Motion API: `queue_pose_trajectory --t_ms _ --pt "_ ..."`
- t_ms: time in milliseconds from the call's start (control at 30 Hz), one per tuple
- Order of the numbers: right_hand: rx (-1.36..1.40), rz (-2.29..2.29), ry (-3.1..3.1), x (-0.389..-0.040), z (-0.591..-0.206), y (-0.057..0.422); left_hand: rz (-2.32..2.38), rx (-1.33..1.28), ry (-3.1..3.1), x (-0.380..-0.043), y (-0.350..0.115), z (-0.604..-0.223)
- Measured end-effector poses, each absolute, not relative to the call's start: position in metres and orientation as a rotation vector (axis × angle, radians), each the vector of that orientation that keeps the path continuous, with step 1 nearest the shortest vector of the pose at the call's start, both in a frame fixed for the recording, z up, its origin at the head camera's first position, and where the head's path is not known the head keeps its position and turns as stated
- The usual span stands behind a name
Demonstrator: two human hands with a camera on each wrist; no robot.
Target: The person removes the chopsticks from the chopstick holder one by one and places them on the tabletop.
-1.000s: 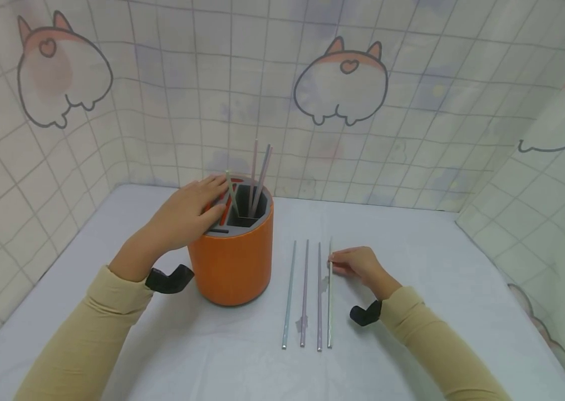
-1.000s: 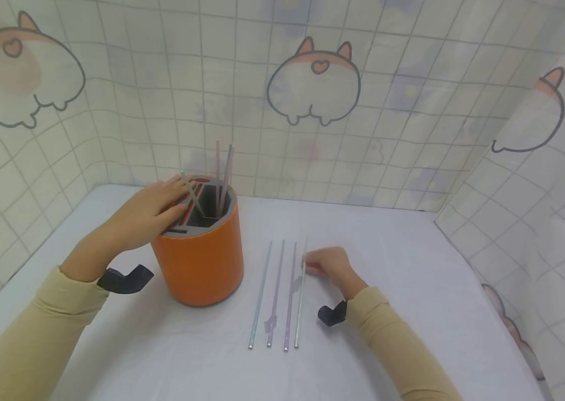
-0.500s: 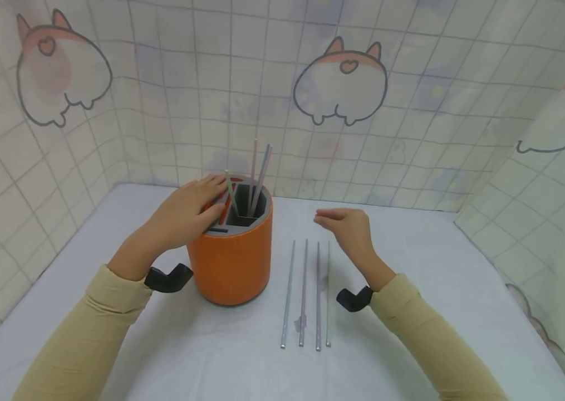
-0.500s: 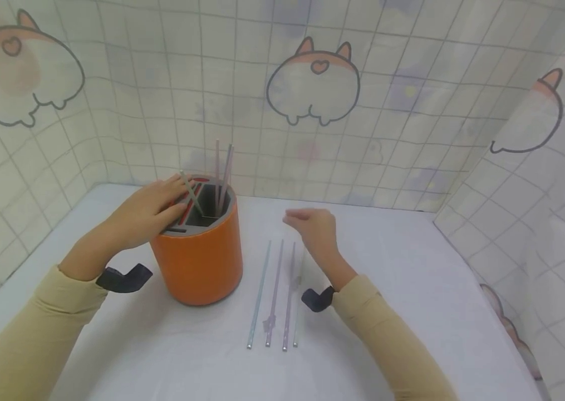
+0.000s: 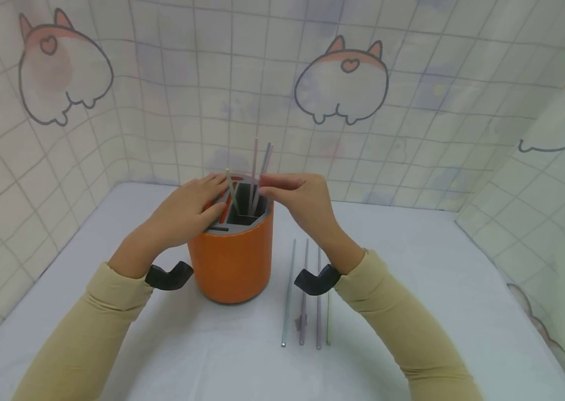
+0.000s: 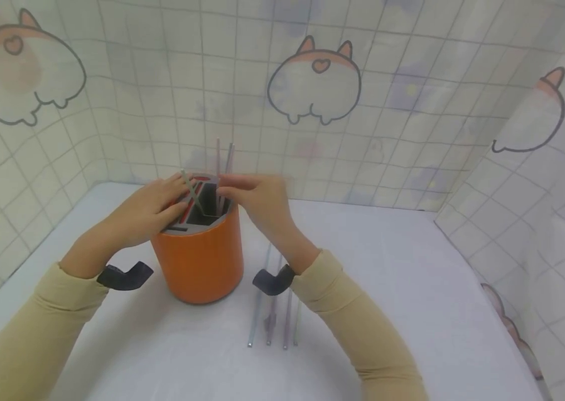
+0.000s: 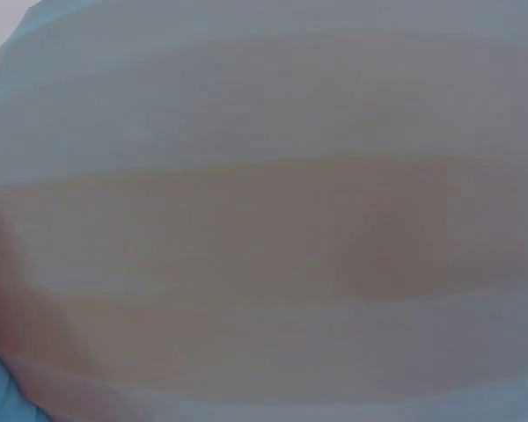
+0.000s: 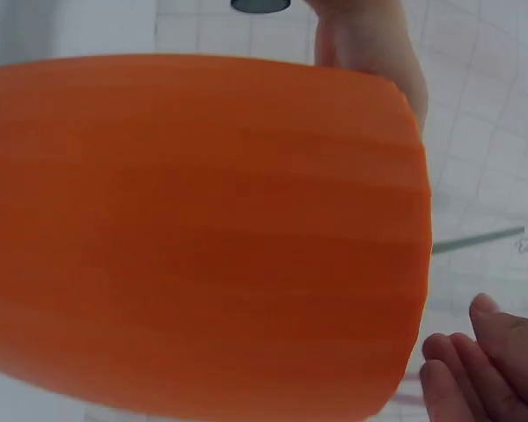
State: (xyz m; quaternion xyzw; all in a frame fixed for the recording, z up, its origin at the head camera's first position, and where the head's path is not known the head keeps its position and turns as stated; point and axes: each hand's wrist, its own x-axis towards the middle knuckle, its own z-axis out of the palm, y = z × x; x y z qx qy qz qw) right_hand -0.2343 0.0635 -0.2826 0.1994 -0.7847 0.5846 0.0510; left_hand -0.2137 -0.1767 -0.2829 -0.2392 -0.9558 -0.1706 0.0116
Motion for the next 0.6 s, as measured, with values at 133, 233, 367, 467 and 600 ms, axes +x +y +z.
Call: queue_pose_trajectory --t_ms 133,233,367,467,600 --pt "0.644 1.772 -2.467 -0.235 -0.278 0.048 -0.549 -0.745 -2.98 -0.213 -0.177 -0.281" --pt "0.677 1.772 -2.477 -0.238 -0.278 0.038 -0.549 -0.737 -2.981 -0.213 -0.177 -0.281" --pt "0.704 1.825 -2.445 -0.238 -0.28 0.028 -0.547 -0.738 -2.98 -0.213 -0.176 -0.281" --pt "0.71 1.85 -2.425 -0.236 -0.282 0.023 -0.556 -0.736 -2.98 -0.213 -0.176 -0.281" --pt "0.705 1.784 -2.413 -0.232 -0.281 0.02 -0.567 -0.73 -2.978 -0.212 -0.175 -0.282"
